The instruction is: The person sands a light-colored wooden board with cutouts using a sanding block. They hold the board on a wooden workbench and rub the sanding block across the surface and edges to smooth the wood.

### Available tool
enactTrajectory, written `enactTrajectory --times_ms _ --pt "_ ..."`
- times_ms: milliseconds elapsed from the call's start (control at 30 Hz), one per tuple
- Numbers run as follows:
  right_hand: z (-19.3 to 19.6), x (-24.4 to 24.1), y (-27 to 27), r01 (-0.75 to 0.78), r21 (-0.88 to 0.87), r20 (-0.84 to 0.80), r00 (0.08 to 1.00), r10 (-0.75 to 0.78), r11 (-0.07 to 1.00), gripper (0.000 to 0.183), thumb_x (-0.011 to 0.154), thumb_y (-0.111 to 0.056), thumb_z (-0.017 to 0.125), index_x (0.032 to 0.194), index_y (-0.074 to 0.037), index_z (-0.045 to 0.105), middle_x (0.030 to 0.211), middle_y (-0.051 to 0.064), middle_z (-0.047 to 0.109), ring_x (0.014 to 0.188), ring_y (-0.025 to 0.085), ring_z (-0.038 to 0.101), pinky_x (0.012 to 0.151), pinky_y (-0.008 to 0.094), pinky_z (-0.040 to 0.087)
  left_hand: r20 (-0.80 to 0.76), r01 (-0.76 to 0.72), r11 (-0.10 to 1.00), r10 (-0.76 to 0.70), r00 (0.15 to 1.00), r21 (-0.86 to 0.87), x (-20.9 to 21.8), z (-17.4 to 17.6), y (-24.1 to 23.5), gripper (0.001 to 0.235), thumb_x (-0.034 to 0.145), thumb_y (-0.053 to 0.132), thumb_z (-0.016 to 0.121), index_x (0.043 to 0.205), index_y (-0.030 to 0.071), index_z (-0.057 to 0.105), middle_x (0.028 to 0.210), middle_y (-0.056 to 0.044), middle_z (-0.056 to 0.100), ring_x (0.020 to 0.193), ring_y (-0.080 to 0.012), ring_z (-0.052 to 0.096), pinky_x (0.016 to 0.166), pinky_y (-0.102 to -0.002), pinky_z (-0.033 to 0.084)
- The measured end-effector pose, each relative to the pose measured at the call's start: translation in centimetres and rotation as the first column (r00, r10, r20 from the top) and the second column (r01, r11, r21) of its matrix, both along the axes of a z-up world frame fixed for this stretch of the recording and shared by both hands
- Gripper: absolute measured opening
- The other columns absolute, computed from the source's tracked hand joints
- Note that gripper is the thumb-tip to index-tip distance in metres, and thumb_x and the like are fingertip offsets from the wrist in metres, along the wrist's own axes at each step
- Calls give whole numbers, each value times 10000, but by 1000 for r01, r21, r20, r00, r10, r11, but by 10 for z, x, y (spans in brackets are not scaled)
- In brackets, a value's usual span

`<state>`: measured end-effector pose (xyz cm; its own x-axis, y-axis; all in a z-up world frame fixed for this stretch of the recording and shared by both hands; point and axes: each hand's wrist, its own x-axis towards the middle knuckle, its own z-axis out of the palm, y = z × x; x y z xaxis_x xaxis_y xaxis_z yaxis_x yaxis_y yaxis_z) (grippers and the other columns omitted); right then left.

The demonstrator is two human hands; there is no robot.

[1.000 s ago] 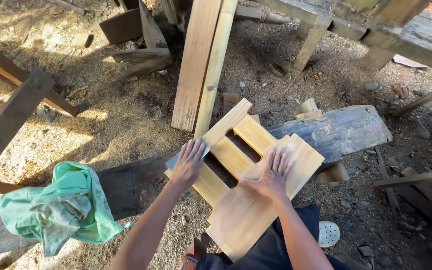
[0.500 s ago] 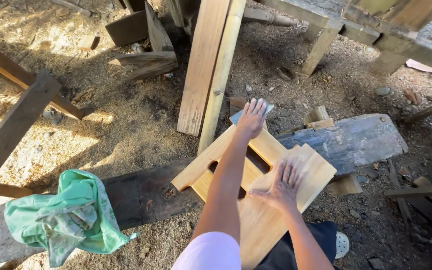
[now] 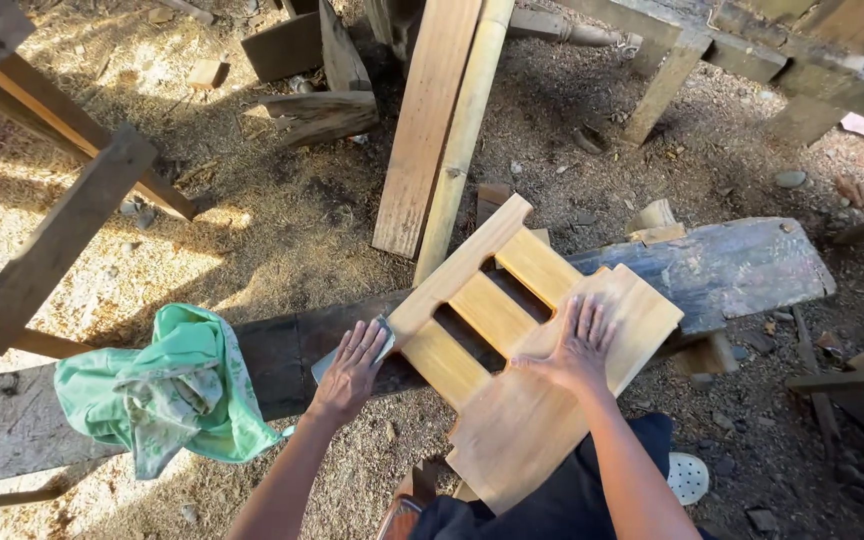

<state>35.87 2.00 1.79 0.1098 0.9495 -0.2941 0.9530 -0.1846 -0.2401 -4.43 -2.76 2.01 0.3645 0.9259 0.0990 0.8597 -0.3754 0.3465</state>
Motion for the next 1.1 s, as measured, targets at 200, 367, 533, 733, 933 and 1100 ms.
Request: enactTrajectory --times_ms 200,367,533,733,933,1100 --pt "-1 0 -2 15 -46 30 999 -13 999 1698 469 -920 752 1600 -30 -148 1675 238 -194 1542 378 -231 1195 577 -179 -134 78 997 -75 988 22 39 3 39 646 980 157 474 1585 37 284 1681 -135 240 1559 -317 155 1271 -467 108" --pt "3 -2 -4 5 28 21 1000 -5 1000 1693 458 -936 734 1592 -8 -114 1676 239 -182 1544 367 -244 1190 591 -185 -84 207 968 -196 977 143 118 -28 133 591 1030 225 477 1577 52 334 1682 -124 264 1570 -330 181 1281 -480 136" --pt "2 -2 -5 7 7 21 1000 -7 1000 1680 474 -928 733 1606 -13 -106 1684 245 -154 1546 377 -233 1194 593 -172 -76 254 959 -246 966 125 159 -44 203 572 1045 237 471 1572 59 341 1676 -119 270 1556 -332 191 1265 -479 152" --pt "17 -5 -4 15 -10 4 1000 -15 1000 1680 471 -893 775 1604 -16 -104 1691 232 -143 1557 362 -221 1207 577 -164 -112 261 956 -247 962 135 93 13 89 621 967 146 510 1561 47 356 1657 -130 311 1555 -312 229 1278 -472 177" --pt "16 -5 -5 22 -16 -11 1000 -22 1000 1644 504 -858 788 1610 -45 -118 1697 203 -172 1553 358 -223 1217 560 -167 -118 191 979 -182 976 74 39 21 -4 661 904 72 515 1541 2 351 1642 -163 316 1534 -323 253 1268 -480 183" --pt "10 -5 -5 30 16 -19 999 -29 999 1653 500 -874 777 1601 -36 -128 1693 212 -182 1547 372 -232 1204 571 -169 -110 181 980 -171 979 88 64 8 40 653 899 63 509 1530 -9 353 1631 -177 312 1524 -340 247 1257 -491 172"
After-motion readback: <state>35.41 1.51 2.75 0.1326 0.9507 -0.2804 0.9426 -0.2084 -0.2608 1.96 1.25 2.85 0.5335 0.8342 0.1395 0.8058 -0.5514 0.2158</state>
